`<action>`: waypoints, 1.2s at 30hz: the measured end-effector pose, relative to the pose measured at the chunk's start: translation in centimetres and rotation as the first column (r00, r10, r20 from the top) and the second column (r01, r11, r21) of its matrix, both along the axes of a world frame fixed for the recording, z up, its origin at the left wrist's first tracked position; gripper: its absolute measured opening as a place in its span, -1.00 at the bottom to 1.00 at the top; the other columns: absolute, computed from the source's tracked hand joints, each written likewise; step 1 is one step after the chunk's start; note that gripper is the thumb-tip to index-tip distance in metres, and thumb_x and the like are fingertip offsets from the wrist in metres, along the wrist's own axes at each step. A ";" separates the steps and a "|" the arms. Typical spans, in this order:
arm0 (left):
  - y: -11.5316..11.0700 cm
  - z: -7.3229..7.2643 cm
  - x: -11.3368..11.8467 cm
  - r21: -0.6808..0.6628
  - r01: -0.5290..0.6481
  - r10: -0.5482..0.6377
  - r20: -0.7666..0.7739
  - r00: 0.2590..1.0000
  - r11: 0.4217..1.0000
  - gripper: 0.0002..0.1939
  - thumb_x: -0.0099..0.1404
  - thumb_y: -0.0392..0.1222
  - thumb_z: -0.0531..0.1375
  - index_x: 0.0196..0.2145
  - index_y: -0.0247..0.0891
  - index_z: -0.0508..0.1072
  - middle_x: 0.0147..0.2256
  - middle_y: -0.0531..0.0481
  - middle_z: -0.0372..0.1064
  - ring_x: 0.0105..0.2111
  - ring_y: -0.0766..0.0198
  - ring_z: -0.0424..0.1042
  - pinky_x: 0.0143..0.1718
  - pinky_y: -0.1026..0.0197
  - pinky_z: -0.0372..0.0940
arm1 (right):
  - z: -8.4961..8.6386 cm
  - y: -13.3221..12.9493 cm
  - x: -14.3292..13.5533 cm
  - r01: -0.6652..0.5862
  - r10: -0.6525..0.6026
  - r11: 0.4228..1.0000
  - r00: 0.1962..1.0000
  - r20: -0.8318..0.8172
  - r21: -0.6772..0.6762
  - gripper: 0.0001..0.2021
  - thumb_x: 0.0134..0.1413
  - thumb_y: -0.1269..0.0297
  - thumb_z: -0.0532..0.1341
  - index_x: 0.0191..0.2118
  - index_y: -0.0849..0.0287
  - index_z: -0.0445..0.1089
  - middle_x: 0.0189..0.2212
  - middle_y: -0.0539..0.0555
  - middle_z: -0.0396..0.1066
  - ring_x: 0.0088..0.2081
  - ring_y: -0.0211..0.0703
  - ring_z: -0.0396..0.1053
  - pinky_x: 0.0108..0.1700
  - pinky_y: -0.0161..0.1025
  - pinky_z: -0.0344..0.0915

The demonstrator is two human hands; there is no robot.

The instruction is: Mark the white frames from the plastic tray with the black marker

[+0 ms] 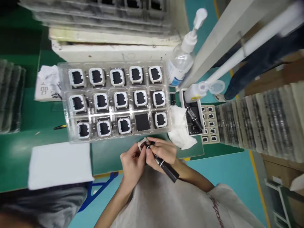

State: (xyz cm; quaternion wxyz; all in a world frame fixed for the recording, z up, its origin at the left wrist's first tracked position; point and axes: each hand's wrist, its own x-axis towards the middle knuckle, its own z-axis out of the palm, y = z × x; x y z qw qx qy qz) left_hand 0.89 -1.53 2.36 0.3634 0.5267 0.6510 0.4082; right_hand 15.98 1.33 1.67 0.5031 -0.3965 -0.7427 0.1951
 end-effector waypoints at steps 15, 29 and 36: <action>0.3 -0.3 0.8 0.025 -0.030 0.027 0.113 0.993 0.999 -0.59 0.52 -0.03 0.32 -0.46 -0.26 0.44 -0.59 0.18 0.15 -0.57 0.41 0.08 -0.53 0.35 0.07 | 1.1 0.7 0.4 -0.026 0.030 0.998 0.996 -0.079 0.051 -0.87 0.47 0.45 0.29 -0.03 0.04 0.44 -0.34 -0.04 0.63 -0.37 -0.18 0.66 0.15 -0.06 0.81; 0.8 0.2 0.6 -0.016 0.013 -0.011 0.162 0.987 1.000 -0.57 0.55 -0.01 0.31 -0.44 -0.23 0.39 -0.58 0.18 0.13 -0.55 0.40 0.03 -0.52 0.30 0.00 | 1.7 1.0 0.0 0.035 -0.030 0.998 0.994 -0.106 0.042 -0.77 0.36 0.58 0.37 -0.03 0.09 0.52 -0.32 -0.02 0.65 -0.25 -0.08 0.76 0.03 -0.08 0.85; 0.9 0.4 0.4 -0.060 -0.004 0.015 0.174 0.985 0.998 -0.55 0.49 0.02 0.38 -0.48 -0.23 0.39 -0.59 0.20 0.09 -0.56 0.41 0.02 -0.52 0.29 0.01 | 1.9 0.8 0.2 0.033 -0.035 0.999 0.993 -0.114 -0.015 -0.75 0.34 0.59 0.38 -0.06 0.06 0.52 -0.30 -0.04 0.68 -0.19 -0.06 0.78 0.02 -0.10 0.84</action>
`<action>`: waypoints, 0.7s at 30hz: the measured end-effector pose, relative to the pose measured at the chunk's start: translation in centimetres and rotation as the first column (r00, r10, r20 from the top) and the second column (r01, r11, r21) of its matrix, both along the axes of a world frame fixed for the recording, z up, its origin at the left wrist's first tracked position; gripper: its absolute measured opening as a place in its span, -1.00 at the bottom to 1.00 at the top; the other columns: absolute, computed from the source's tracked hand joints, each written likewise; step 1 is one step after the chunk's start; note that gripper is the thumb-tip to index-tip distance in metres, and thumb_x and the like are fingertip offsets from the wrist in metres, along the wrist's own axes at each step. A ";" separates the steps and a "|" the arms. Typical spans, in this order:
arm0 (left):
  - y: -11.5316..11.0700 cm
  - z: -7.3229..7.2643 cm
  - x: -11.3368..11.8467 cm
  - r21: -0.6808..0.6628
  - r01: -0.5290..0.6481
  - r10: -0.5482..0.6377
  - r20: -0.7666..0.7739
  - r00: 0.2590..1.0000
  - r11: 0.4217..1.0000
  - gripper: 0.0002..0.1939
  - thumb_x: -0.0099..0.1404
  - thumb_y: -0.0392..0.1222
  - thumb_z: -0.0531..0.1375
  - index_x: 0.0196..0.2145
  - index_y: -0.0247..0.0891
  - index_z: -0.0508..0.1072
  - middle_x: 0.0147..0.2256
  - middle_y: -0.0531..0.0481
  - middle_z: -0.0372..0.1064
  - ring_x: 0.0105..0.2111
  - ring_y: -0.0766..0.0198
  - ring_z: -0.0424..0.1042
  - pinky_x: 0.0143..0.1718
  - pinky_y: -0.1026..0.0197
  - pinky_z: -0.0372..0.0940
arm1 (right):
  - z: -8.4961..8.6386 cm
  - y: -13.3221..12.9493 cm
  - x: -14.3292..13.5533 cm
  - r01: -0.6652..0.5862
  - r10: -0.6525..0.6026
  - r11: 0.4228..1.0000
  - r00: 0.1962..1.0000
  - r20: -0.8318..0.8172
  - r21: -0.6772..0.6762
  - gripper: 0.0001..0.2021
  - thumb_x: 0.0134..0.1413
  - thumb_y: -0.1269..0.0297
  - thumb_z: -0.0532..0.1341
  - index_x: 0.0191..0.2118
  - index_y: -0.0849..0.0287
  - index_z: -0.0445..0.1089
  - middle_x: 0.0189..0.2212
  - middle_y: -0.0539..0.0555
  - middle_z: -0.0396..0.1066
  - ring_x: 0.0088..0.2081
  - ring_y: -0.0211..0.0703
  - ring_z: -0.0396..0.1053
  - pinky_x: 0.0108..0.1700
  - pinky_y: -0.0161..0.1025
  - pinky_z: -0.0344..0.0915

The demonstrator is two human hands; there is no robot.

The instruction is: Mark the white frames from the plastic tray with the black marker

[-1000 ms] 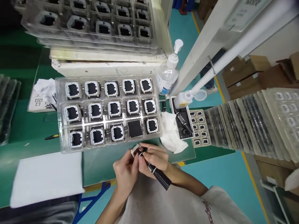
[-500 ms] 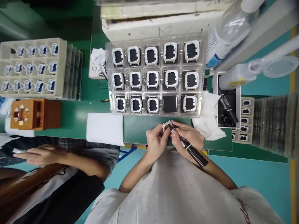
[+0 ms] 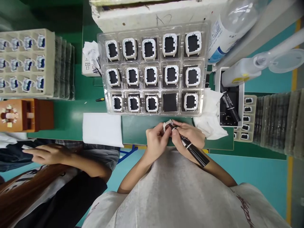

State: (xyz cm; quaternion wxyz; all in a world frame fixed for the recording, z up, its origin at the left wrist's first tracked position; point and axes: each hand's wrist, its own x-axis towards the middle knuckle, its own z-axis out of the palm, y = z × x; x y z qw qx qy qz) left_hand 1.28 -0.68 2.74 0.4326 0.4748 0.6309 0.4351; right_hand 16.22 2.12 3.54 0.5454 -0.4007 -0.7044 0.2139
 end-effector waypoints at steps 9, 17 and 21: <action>1.3 1.4 -0.3 -0.156 0.025 0.044 0.425 0.904 0.987 -0.61 0.31 0.16 0.55 -0.27 -0.25 0.74 -0.47 -0.01 0.58 -0.48 0.22 0.56 -0.39 0.22 0.52 | 0.6 -0.3 0.5 -0.092 0.085 0.991 0.993 -0.078 -0.096 -0.79 0.34 0.58 0.36 -0.18 0.07 0.52 -0.37 -0.05 0.66 -0.18 -0.02 0.78 0.10 -0.02 0.82; 1.3 0.8 -0.5 -0.114 0.030 0.025 0.448 0.894 0.993 -0.61 0.33 0.16 0.56 -0.26 -0.26 0.74 -0.42 -0.05 0.65 -0.49 0.22 0.59 -0.39 0.20 0.56 | 1.4 -0.4 0.8 -0.128 0.129 0.977 0.992 -0.010 -0.170 -0.82 0.41 0.52 0.35 -0.21 0.08 0.57 -0.38 -0.03 0.64 -0.18 -0.07 0.76 0.19 -0.03 0.79; 0.6 0.3 -0.1 -0.085 -0.008 0.035 0.318 0.948 0.996 -0.65 0.43 0.11 0.49 -0.28 -0.26 0.72 -0.43 -0.03 0.65 -0.43 0.22 0.61 -0.37 0.25 0.50 | 1.4 -0.4 0.9 -0.134 0.152 0.966 0.986 0.068 -0.220 -0.82 0.45 0.50 0.32 -0.18 0.06 0.61 -0.37 -0.03 0.65 -0.19 -0.09 0.74 0.24 -0.03 0.77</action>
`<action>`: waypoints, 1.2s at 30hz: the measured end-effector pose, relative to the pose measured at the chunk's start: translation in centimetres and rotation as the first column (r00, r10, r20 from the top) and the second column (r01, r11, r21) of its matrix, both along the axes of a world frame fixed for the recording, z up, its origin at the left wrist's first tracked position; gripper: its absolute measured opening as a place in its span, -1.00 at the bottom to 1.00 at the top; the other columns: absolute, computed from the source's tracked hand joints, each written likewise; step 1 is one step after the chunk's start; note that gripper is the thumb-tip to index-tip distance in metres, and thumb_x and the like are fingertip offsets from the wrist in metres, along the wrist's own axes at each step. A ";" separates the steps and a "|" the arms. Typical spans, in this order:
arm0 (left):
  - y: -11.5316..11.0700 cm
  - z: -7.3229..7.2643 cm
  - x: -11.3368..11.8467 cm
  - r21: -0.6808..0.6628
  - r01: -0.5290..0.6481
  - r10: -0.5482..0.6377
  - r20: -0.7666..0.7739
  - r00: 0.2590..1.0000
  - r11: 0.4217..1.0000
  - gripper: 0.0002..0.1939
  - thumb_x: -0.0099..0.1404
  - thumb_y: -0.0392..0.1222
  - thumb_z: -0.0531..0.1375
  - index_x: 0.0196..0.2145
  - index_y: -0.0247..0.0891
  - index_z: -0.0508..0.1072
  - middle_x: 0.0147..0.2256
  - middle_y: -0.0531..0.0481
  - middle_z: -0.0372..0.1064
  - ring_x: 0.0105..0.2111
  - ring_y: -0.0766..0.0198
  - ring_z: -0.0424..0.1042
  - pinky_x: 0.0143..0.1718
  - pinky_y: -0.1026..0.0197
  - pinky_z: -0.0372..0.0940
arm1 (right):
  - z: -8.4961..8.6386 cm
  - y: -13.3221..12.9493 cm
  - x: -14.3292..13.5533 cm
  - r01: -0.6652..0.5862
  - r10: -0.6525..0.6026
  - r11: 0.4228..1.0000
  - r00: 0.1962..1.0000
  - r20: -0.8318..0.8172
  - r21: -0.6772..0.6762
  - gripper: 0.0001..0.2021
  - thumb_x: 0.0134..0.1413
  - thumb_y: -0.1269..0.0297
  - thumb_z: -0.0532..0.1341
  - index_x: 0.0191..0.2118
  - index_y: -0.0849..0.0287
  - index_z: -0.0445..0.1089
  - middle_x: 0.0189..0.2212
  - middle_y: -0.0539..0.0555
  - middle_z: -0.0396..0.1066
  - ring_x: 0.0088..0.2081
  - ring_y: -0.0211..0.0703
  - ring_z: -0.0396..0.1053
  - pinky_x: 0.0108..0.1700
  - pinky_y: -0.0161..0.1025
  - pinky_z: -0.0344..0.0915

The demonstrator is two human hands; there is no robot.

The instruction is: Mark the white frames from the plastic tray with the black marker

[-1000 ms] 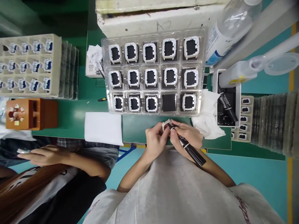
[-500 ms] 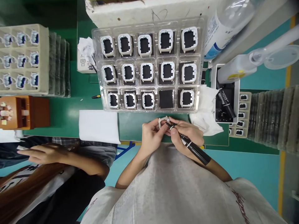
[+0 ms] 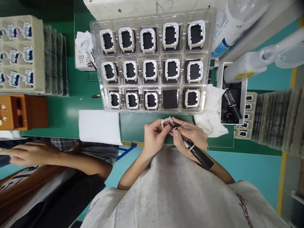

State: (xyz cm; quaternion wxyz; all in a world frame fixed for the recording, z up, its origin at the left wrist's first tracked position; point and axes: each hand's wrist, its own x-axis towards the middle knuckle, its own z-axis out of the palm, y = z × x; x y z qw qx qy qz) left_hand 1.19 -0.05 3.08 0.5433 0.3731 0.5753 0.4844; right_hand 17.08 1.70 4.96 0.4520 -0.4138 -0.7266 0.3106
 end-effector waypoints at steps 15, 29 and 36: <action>-0.9 -0.7 0.2 0.031 -0.009 0.016 -0.230 0.973 0.999 -0.55 0.49 0.06 0.41 -0.44 -0.23 0.43 -0.55 0.18 0.12 -0.51 0.38 0.05 -0.48 0.27 0.04 | -1.2 0.5 -1.1 0.134 -0.116 0.963 0.989 -0.088 0.234 -0.80 0.44 0.49 0.34 -0.01 0.00 0.48 -0.37 -0.08 0.60 -0.34 -0.13 0.70 0.01 -0.02 0.87; -0.8 -0.4 0.3 0.077 -0.023 0.045 -0.296 0.954 0.997 -0.57 0.50 0.03 0.39 -0.45 -0.23 0.42 -0.57 0.18 0.14 -0.53 0.39 0.04 -0.49 0.27 0.04 | -1.1 0.7 -1.2 0.122 -0.102 0.965 0.990 -0.100 0.233 -0.75 0.39 0.55 0.34 -0.02 0.01 0.48 -0.37 -0.09 0.63 -0.39 -0.15 0.67 0.02 -0.03 0.86; -0.8 -0.5 0.5 0.061 -0.011 0.029 -0.303 0.952 0.998 -0.46 0.50 0.12 0.38 -0.50 -0.21 0.32 -0.57 0.18 0.07 -0.53 0.38 0.00 -0.50 0.26 0.01 | -1.0 0.7 -1.0 0.105 -0.085 0.961 0.993 -0.088 0.257 -0.72 0.35 0.58 0.36 -0.01 0.03 0.51 -0.35 -0.09 0.64 -0.31 -0.11 0.72 0.07 -0.01 0.85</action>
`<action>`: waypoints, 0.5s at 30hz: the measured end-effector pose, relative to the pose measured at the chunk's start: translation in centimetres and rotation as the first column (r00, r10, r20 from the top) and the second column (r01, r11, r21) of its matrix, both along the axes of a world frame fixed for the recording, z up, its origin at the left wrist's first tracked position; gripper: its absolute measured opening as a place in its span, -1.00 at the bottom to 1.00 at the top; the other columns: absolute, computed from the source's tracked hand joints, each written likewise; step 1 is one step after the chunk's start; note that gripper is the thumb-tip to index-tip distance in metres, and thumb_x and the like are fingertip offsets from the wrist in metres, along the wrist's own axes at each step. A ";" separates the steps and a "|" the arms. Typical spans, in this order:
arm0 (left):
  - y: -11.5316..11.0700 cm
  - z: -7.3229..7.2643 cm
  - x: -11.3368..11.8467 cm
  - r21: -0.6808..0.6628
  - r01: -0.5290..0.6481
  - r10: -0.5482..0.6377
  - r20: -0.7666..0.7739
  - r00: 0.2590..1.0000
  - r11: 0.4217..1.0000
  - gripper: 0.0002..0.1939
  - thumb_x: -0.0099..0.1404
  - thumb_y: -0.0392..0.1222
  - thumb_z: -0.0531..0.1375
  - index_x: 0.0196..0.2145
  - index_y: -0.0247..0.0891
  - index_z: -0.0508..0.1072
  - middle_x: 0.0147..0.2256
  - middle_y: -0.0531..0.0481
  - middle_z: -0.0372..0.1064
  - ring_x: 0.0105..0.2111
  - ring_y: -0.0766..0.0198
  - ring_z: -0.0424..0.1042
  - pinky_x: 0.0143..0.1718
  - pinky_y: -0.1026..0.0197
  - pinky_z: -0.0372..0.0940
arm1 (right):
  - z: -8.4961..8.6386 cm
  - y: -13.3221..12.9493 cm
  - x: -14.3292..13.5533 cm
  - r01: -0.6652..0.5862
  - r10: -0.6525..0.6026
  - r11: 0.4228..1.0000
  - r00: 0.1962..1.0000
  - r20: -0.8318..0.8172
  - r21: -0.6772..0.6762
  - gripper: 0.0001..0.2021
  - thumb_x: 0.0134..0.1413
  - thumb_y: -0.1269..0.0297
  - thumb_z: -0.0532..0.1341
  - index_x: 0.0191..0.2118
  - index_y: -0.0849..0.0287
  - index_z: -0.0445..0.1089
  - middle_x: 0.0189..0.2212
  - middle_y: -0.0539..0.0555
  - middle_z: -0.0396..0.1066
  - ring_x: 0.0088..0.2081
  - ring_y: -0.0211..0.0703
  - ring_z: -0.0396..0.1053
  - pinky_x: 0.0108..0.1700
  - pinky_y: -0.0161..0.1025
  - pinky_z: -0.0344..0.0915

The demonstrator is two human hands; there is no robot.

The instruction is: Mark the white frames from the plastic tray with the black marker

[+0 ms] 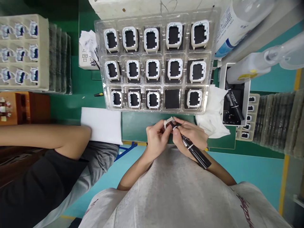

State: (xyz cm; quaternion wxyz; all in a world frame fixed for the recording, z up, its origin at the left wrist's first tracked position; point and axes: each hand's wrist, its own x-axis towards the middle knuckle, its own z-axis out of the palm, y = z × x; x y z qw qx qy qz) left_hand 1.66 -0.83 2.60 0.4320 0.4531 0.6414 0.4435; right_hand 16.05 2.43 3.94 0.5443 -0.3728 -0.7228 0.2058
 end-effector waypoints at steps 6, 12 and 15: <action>-0.1 0.1 -0.1 0.023 -0.008 0.009 -0.025 1.000 1.000 -0.50 0.52 0.10 0.35 -0.48 -0.22 0.38 -0.57 0.17 0.13 -0.54 0.39 0.03 -0.50 0.27 0.05 | 0.0 -0.2 0.0 -0.002 0.001 0.998 1.000 -0.016 -0.059 -0.74 0.36 0.59 0.35 -0.04 0.03 0.49 -0.33 -0.06 0.63 -0.30 -0.12 0.71 0.03 -0.01 0.85; 0.2 0.1 -0.2 0.028 0.004 -0.004 0.005 1.000 1.000 -0.54 0.52 0.04 0.36 -0.48 -0.23 0.44 -0.60 0.15 0.27 -0.58 0.40 0.15 -0.52 0.30 0.10 | 0.0 -0.1 0.1 -0.009 0.007 0.995 1.000 -0.020 -0.103 -0.77 0.41 0.54 0.34 -0.07 -0.01 0.47 -0.35 -0.08 0.62 -0.33 -0.14 0.70 0.06 -0.01 0.85; 0.4 0.1 -0.2 0.007 0.009 -0.010 0.089 0.996 1.000 -0.66 0.50 0.03 0.40 -0.36 -0.24 0.62 -0.51 0.06 0.53 -0.53 0.32 0.43 -0.45 0.30 0.33 | -0.2 -0.2 0.2 -0.023 0.011 0.993 0.995 -0.098 -0.117 -0.80 0.40 0.54 0.34 -0.09 0.02 0.50 -0.34 -0.08 0.63 -0.32 -0.13 0.70 0.11 0.04 0.84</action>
